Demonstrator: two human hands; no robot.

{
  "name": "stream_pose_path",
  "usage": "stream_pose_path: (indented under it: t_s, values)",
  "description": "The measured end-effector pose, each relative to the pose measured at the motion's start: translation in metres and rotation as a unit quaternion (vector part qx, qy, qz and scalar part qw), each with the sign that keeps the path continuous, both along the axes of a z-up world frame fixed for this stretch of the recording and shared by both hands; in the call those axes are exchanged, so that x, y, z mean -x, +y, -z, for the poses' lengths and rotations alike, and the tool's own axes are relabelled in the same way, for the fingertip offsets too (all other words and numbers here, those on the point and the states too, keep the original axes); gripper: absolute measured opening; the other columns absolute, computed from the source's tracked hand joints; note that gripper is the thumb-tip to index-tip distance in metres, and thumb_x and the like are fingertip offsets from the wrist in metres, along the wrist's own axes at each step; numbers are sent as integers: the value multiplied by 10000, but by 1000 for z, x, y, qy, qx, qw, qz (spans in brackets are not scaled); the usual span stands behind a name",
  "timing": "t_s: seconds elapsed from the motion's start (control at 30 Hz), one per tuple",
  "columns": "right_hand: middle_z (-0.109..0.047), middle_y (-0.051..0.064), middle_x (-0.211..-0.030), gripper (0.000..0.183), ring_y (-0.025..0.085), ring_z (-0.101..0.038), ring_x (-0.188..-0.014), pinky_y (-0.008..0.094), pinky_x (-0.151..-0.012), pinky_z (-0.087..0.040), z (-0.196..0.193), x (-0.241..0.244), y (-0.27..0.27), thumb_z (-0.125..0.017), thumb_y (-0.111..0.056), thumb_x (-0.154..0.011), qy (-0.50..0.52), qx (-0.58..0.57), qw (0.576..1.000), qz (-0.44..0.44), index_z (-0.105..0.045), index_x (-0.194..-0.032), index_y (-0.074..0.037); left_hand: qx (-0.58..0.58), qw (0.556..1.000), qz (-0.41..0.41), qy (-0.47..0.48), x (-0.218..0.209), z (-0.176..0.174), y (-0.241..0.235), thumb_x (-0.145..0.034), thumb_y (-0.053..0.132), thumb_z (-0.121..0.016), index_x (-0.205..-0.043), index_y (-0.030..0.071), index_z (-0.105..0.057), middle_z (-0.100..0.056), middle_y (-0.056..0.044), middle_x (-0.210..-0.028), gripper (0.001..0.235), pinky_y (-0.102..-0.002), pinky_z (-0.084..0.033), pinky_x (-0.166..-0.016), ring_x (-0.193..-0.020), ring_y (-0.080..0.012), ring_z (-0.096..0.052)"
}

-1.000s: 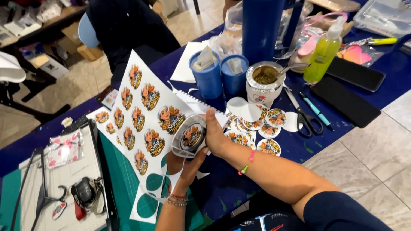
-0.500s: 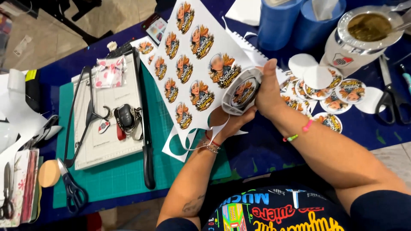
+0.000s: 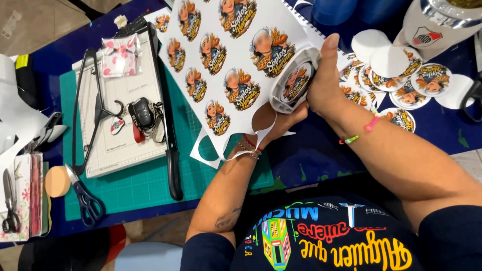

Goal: Using a manual circle punch to cut out individual stickers from a printed sheet.

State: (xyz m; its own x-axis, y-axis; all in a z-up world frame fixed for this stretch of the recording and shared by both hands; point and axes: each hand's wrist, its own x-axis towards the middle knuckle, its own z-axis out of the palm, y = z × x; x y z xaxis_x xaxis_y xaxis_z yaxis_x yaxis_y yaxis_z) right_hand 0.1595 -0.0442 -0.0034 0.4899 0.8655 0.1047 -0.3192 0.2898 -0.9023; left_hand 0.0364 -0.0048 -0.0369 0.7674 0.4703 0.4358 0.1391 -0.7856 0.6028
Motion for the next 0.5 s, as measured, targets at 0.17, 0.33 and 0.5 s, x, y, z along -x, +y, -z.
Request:
stream_pose_path:
  t_s: [0.17, 0.33, 0.5]
  values:
    - [-630, -21, -729, 829, 106, -595, -722, 253, -740, -485, 5, -8, -1, -255, -925, -714, -72, 86, 993, 28, -595, -747, -170, 101, 994, 9, -33, 0, -14, -4, -918, 255, -626, -1026, 217, -602, -660, 48, -1066, 117, -359, -410, -1138, -1077, -140, -556]
    - [-731, 54, -873, 895, 182, -719, -846, 291, -797, -587, 2, -2, 1, -316, -920, -668, -11, 71, 997, 14, -669, -921, -137, 130, 986, -79, 68, 8, 9, 5, -891, 545, -638, -1455, 248, -537, -520, -58, -1575, 645, -427, -250, -1289, -1516, -280, -405]
    - [-764, 130, -955, 959, 255, -757, -892, 343, -801, -622, 0, 1, -2, -355, -910, -676, 20, 36, 996, -76, -711, -985, -74, 79, 991, -51, 91, 15, 15, 15, -964, 574, -583, -1544, 218, -437, -426, -48, -1645, 696, -438, -196, -1324, -1569, -292, -325]
